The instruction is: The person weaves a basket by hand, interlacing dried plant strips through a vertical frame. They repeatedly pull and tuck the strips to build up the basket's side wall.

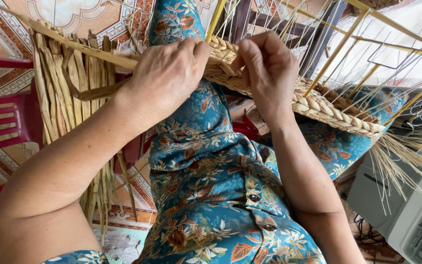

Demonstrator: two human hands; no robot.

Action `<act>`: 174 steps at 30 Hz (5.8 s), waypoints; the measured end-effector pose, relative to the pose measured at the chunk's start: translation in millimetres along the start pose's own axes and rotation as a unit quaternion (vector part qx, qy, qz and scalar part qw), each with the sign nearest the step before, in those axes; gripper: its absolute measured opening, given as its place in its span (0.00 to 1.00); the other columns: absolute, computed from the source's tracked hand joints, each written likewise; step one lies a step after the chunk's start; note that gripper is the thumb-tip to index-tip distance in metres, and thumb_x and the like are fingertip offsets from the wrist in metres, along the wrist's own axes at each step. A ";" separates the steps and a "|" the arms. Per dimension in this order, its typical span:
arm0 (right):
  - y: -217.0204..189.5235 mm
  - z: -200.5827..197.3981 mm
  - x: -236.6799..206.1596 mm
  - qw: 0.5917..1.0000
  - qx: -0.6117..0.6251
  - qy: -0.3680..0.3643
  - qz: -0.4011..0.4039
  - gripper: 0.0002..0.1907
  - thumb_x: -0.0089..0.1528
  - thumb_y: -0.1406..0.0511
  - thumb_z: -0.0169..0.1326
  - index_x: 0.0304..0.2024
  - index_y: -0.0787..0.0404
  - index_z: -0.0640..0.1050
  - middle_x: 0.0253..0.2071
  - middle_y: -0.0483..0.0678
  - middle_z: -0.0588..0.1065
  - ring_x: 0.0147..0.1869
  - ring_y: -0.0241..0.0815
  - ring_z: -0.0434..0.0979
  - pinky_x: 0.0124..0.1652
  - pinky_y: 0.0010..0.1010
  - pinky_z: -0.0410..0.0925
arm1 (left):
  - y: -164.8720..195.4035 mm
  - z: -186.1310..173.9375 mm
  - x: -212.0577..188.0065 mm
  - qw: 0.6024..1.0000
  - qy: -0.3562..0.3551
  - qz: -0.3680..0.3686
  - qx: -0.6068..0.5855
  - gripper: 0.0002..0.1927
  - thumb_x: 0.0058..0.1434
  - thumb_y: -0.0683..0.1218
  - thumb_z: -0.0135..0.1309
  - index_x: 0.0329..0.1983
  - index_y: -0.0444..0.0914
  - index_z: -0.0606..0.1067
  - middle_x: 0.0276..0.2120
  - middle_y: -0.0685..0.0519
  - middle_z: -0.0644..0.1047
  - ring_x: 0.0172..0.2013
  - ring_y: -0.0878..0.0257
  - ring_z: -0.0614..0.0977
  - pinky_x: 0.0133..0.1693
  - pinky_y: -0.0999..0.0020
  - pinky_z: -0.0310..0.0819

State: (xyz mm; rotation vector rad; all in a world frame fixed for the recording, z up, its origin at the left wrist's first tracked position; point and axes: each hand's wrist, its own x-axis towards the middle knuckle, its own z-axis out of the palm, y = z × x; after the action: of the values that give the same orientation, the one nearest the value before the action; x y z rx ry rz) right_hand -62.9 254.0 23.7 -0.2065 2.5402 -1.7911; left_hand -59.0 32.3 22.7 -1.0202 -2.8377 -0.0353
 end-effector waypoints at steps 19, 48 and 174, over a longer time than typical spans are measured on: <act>3.7 31.4 1.8 0.989 -0.117 -0.041 -0.077 0.05 0.70 0.68 0.56 0.45 0.64 0.74 0.31 0.46 0.80 0.31 0.32 0.81 0.30 0.26 0.74 | -3.8 -60.3 -4.6 0.983 0.167 -0.020 -0.071 0.22 0.53 0.53 0.69 0.43 0.35 0.74 0.40 0.49 0.79 0.45 0.57 0.78 0.49 0.60 0.73; 15.0 50.5 18.8 0.959 -0.279 -0.053 -0.024 0.05 0.64 0.66 0.54 0.33 0.62 0.75 0.25 0.53 0.78 0.27 0.50 0.81 0.30 0.42 0.72 | -14.7 39.2 26.4 0.600 0.012 -0.169 -0.782 0.14 0.78 0.48 0.43 0.60 0.42 0.76 0.26 0.62 0.74 0.20 0.77 0.70 0.21 0.83 0.65; 20.5 16.9 41.9 0.977 0.122 -0.086 0.154 0.18 0.63 0.66 0.63 0.53 0.68 0.77 0.32 0.46 0.82 0.24 0.26 0.73 0.21 0.16 0.63 | 7.3 45.0 -4.6 0.589 0.037 -0.170 -0.789 0.16 0.69 0.48 0.58 0.56 0.36 0.77 0.43 0.55 0.80 0.44 0.68 0.79 0.46 0.74 0.76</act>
State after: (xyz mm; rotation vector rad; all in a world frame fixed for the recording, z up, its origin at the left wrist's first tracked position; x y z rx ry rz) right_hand -104.7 239.8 1.0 0.0381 2.0781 -1.8473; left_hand -55.8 37.8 -22.7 -0.3202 -2.1608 -2.7818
